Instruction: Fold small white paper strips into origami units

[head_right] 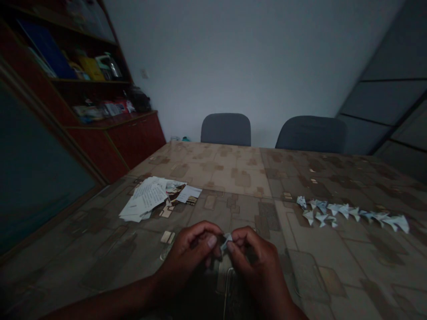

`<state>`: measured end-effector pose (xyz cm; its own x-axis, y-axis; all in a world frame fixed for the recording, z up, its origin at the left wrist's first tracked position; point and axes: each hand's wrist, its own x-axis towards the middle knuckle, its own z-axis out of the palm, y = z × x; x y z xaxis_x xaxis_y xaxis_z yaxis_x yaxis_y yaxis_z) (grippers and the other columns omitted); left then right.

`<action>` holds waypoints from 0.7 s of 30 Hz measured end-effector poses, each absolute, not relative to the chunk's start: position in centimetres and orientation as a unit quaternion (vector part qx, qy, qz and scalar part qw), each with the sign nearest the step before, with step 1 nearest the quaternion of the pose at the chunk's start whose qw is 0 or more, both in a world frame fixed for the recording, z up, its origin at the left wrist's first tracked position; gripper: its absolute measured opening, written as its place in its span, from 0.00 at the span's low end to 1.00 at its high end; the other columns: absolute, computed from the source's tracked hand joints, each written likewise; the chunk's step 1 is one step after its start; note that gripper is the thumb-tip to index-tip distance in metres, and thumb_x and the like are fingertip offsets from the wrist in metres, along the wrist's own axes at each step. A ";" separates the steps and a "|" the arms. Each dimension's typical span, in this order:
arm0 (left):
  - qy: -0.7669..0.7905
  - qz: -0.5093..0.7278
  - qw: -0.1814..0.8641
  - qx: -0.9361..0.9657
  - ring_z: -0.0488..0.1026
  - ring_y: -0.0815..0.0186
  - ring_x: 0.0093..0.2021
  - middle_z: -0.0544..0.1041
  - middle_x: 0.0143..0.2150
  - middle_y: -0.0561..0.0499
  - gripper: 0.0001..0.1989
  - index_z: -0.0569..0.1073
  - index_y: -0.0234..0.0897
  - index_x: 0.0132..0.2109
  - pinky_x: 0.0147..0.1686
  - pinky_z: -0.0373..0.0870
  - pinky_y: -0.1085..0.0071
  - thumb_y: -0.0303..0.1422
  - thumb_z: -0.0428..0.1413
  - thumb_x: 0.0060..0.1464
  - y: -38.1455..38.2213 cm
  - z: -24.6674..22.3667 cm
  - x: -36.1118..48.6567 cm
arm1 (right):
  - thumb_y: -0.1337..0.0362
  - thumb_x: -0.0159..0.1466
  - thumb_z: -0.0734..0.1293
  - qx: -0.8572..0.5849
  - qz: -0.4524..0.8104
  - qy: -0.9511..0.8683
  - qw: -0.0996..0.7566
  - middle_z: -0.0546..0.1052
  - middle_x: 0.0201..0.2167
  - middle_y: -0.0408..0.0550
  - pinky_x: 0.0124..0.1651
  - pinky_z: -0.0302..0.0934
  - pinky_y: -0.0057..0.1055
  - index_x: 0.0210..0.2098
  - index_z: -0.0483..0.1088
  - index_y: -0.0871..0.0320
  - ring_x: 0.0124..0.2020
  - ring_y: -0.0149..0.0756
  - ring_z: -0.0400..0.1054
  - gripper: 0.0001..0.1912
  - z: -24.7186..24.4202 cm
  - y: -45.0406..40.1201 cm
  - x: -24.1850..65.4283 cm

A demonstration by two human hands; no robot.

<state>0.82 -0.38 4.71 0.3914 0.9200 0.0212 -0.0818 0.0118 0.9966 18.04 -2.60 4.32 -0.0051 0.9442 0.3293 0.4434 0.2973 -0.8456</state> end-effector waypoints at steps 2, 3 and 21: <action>0.374 0.423 0.615 0.551 0.66 0.72 0.23 0.73 0.26 0.52 0.12 0.71 0.33 0.43 0.23 0.62 0.76 0.38 0.55 0.57 -0.2 4.4 0.9 | 0.64 0.60 0.65 -0.537 0.266 -0.651 0.466 0.72 0.21 0.40 0.26 0.61 0.26 0.28 0.70 0.55 0.23 0.33 0.68 0.05 4.1 -2.6 18.3; 0.381 0.428 0.618 0.538 0.65 0.72 0.21 0.73 0.26 0.53 0.12 0.70 0.34 0.42 0.22 0.61 0.77 0.38 0.56 0.56 -0.1 4.2 1.0 | 0.64 0.60 0.64 -0.540 0.264 -0.650 0.465 0.72 0.22 0.40 0.27 0.61 0.26 0.28 0.69 0.55 0.24 0.33 0.68 0.04 3.9 -2.6 18.4; 0.385 0.414 0.661 0.493 0.60 0.74 0.20 0.67 0.21 0.56 0.13 0.70 0.34 0.29 0.21 0.55 0.76 0.40 0.61 0.46 0.5 3.4 1.7 | 0.63 0.65 0.62 -0.504 0.218 -0.709 0.443 0.75 0.33 0.45 0.36 0.64 0.32 0.37 0.69 0.53 0.36 0.38 0.70 0.05 3.8 -2.8 18.8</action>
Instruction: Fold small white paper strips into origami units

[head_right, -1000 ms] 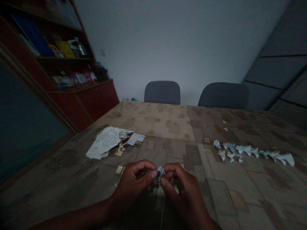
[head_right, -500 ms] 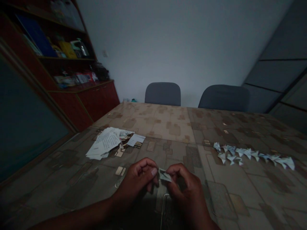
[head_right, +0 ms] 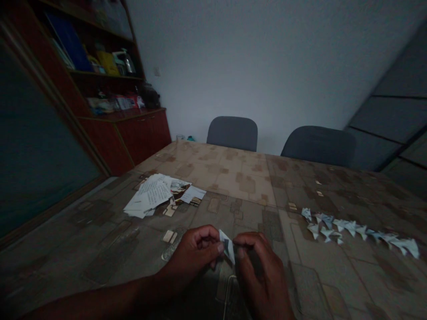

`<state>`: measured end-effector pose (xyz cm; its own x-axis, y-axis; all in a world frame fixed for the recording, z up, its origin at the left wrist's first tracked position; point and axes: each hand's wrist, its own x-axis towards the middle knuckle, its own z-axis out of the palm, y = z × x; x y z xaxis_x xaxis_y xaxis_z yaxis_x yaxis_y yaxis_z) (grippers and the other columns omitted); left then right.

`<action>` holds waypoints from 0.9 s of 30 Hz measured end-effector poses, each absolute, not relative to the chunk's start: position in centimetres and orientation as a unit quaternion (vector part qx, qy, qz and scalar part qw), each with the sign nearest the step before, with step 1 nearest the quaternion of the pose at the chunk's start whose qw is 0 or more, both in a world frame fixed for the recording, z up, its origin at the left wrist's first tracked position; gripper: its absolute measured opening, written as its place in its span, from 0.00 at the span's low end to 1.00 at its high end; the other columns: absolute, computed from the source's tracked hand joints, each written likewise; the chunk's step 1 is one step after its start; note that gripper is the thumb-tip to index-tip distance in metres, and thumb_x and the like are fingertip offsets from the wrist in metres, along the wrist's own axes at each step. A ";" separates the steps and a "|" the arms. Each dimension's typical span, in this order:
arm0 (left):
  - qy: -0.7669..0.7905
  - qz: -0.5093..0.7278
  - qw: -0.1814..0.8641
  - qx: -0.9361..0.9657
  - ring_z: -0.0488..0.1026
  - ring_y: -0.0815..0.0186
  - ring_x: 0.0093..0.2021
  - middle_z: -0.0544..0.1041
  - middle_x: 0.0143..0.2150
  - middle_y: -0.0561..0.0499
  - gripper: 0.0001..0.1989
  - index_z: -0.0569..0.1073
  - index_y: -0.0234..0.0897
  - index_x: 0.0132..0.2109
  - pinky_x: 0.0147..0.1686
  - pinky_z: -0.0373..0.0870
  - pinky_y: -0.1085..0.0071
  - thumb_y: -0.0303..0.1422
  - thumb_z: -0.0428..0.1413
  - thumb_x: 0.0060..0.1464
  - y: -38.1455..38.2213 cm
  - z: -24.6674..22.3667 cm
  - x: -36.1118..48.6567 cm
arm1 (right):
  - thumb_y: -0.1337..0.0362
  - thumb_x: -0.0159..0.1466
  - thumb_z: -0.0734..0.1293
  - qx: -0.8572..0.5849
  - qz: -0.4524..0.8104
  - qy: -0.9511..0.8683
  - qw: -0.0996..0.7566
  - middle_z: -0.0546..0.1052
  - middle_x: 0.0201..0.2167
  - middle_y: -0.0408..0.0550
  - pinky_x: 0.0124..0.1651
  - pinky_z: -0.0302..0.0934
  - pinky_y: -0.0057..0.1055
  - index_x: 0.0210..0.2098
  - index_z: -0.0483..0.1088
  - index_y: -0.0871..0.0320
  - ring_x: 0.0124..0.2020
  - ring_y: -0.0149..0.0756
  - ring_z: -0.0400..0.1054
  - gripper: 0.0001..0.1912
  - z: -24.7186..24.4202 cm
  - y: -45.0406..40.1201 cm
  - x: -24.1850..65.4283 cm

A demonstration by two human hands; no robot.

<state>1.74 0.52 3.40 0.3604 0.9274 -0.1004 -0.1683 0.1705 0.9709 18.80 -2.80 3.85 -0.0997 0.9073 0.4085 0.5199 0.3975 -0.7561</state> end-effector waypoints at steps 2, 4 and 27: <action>0.404 0.421 0.630 0.512 0.60 0.74 0.21 0.65 0.20 0.57 0.10 0.70 0.34 0.29 0.22 0.54 0.76 0.36 0.59 0.47 0.5 3.6 1.7 | 0.62 0.62 0.65 -0.505 0.203 -0.717 0.435 0.74 0.32 0.44 0.35 0.64 0.31 0.38 0.69 0.53 0.34 0.39 0.70 0.05 4.0 -2.9 18.7; 0.411 0.425 0.610 0.528 0.59 0.73 0.22 0.64 0.20 0.58 0.08 0.70 0.34 0.28 0.23 0.54 0.76 0.34 0.59 0.48 0.3 3.9 1.7 | 0.63 0.59 0.68 -0.506 0.191 -0.722 0.432 0.74 0.30 0.43 0.34 0.63 0.30 0.35 0.70 0.53 0.32 0.38 0.70 0.04 4.1 -2.9 18.4; 0.381 0.413 0.658 0.502 0.65 0.72 0.21 0.72 0.23 0.52 0.17 0.72 0.33 0.28 0.25 0.61 0.76 0.44 0.58 0.52 0.2 4.7 1.3 | 0.56 0.58 0.69 -0.526 0.460 -0.531 0.480 0.71 0.22 0.41 0.27 0.59 0.26 0.27 0.70 0.57 0.24 0.33 0.65 0.11 3.9 -2.7 17.4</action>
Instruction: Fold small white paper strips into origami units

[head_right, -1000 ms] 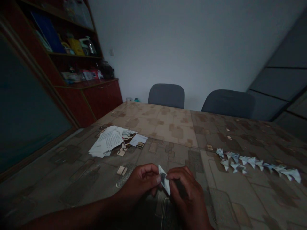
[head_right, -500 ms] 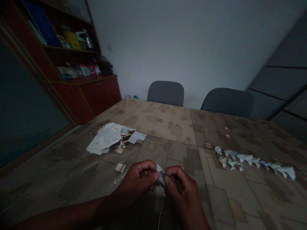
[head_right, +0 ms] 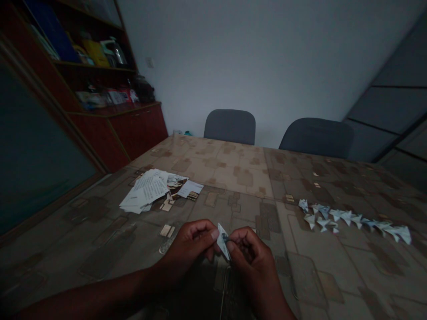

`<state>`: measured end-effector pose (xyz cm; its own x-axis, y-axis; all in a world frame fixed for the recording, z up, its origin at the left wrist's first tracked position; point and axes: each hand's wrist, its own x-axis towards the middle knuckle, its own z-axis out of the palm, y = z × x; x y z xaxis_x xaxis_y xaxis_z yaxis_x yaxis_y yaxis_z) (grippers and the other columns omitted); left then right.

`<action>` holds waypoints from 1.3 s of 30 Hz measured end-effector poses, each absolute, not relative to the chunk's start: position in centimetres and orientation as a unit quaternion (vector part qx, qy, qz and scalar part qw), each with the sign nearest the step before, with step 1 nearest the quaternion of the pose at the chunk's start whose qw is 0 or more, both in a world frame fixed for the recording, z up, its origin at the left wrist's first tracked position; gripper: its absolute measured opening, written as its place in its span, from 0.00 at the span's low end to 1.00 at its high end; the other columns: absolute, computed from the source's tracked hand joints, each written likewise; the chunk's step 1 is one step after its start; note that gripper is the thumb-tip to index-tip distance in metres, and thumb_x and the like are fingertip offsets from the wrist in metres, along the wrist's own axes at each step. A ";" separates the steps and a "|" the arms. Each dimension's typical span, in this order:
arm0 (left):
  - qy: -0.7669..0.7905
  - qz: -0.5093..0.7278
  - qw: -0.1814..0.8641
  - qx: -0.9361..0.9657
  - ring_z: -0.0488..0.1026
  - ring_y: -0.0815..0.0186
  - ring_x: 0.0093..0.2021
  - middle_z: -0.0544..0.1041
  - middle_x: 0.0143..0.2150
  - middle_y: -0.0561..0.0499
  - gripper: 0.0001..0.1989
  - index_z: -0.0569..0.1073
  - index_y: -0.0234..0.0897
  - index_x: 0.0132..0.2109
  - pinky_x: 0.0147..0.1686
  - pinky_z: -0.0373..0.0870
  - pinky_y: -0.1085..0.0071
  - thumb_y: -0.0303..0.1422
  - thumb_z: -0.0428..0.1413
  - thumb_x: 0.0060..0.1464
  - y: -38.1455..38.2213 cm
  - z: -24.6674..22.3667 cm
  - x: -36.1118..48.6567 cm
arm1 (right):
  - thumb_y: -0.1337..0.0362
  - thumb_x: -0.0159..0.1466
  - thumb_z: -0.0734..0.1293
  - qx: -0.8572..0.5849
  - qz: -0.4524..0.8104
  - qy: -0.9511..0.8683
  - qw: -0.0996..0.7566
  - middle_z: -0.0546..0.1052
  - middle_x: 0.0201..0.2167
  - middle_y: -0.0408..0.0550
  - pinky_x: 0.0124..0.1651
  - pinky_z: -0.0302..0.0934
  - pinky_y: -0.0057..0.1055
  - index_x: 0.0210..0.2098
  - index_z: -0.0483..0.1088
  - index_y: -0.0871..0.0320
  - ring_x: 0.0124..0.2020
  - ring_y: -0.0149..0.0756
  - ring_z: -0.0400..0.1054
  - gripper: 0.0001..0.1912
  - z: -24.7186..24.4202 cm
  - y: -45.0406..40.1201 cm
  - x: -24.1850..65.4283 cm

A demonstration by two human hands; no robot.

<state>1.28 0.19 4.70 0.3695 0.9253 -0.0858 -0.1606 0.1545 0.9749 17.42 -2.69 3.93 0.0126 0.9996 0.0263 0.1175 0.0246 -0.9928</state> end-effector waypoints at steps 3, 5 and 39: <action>0.374 0.422 0.647 0.513 0.65 0.71 0.23 0.71 0.22 0.53 0.19 0.72 0.33 0.27 0.27 0.62 0.75 0.44 0.56 0.56 0.1 4.8 1.1 | 0.57 0.60 0.70 -0.508 0.495 -0.522 0.475 0.72 0.24 0.41 0.29 0.60 0.26 0.30 0.69 0.56 0.26 0.33 0.67 0.09 3.5 -2.6 17.7; 0.370 0.427 0.646 0.513 0.65 0.71 0.23 0.70 0.22 0.53 0.17 0.72 0.33 0.29 0.27 0.62 0.76 0.43 0.55 0.57 0.1 4.7 1.0 | 0.57 0.60 0.69 -0.501 0.504 -0.514 0.480 0.72 0.24 0.40 0.29 0.60 0.25 0.32 0.69 0.55 0.27 0.33 0.68 0.09 3.4 -2.5 17.8; 0.408 0.436 0.622 0.507 0.63 0.72 0.22 0.68 0.21 0.55 0.12 0.74 0.33 0.30 0.24 0.58 0.76 0.39 0.62 0.46 0.4 4.0 1.3 | 0.60 0.57 0.64 -0.554 0.344 -0.620 0.435 0.67 0.18 0.39 0.24 0.56 0.26 0.21 0.66 0.55 0.21 0.32 0.61 0.10 4.0 -2.6 17.3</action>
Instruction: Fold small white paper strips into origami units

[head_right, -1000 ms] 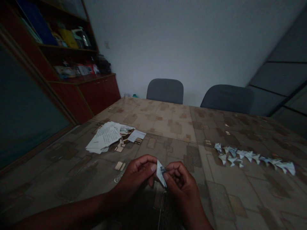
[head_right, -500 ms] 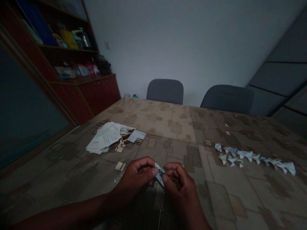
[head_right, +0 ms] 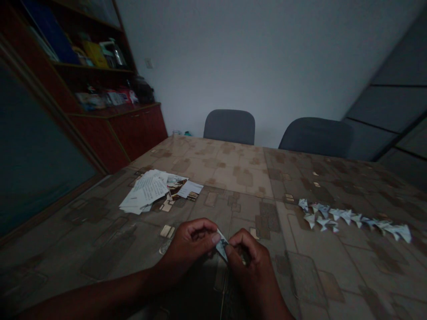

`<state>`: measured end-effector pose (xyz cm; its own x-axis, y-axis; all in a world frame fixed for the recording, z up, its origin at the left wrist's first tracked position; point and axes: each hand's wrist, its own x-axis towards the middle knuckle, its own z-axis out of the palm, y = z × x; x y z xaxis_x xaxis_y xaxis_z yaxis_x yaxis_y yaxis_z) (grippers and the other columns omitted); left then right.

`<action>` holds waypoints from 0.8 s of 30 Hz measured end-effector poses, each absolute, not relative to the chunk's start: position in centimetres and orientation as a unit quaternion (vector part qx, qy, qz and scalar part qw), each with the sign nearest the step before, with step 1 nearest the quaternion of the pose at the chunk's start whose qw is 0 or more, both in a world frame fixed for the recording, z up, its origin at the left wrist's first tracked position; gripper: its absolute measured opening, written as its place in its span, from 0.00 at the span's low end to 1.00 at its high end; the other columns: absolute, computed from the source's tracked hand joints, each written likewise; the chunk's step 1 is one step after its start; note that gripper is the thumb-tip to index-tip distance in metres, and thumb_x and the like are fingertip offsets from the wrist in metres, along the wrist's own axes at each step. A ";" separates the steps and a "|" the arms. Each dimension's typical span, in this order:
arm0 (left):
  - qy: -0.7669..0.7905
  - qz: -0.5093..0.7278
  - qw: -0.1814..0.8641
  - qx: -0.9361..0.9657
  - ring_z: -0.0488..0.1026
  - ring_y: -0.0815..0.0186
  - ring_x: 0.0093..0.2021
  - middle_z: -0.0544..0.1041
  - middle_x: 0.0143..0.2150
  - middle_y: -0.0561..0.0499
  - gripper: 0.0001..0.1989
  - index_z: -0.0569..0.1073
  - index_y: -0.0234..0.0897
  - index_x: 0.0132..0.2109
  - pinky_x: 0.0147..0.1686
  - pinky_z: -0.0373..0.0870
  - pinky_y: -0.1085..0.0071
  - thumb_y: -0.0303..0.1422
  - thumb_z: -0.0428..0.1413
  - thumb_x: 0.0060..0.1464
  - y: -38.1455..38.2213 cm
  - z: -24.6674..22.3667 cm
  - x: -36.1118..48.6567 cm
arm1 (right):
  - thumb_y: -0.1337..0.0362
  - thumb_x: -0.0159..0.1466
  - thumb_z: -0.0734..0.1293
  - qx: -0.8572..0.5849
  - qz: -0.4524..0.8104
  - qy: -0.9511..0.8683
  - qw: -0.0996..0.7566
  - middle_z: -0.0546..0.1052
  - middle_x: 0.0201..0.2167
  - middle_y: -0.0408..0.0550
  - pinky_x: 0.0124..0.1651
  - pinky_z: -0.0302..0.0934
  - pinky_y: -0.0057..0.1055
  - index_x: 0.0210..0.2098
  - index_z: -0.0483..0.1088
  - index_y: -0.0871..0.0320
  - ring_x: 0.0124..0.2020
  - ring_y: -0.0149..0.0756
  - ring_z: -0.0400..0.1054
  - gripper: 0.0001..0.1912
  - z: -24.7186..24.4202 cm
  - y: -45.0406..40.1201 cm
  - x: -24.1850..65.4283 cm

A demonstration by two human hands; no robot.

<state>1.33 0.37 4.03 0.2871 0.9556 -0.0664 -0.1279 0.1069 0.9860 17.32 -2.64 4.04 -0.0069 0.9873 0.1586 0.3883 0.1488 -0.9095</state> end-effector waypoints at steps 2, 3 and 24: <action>0.415 0.435 0.614 0.511 0.62 0.72 0.22 0.67 0.20 0.55 0.12 0.73 0.33 0.27 0.23 0.57 0.76 0.39 0.62 0.46 0.4 4.1 1.3 | 0.60 0.57 0.64 -0.553 0.344 -0.623 0.434 0.66 0.18 0.39 0.24 0.56 0.26 0.21 0.65 0.55 0.21 0.32 0.61 0.10 4.0 -2.6 17.3; 0.416 0.435 0.612 0.512 0.62 0.72 0.22 0.67 0.19 0.56 0.13 0.72 0.33 0.27 0.23 0.56 0.76 0.39 0.62 0.46 0.4 4.2 1.3 | 0.60 0.57 0.64 -0.552 0.347 -0.624 0.431 0.66 0.18 0.39 0.24 0.56 0.26 0.21 0.65 0.55 0.21 0.32 0.61 0.10 3.9 -2.6 17.3; 0.336 0.430 0.656 0.522 0.69 0.70 0.27 0.72 0.29 0.53 0.14 0.71 0.36 0.46 0.30 0.64 0.73 0.35 0.59 0.53 0.9 3.8 0.8 | 0.50 0.57 0.69 -0.504 0.541 -0.503 0.449 0.67 0.19 0.39 0.25 0.51 0.26 0.27 0.68 0.57 0.22 0.30 0.59 0.17 4.1 -1.8 18.3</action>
<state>0.78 0.88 3.77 0.4038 0.9148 0.0077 -0.2129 0.0858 0.9733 18.32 -1.76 4.15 -0.0902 0.9915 -0.0939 0.0213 -0.0923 -0.9955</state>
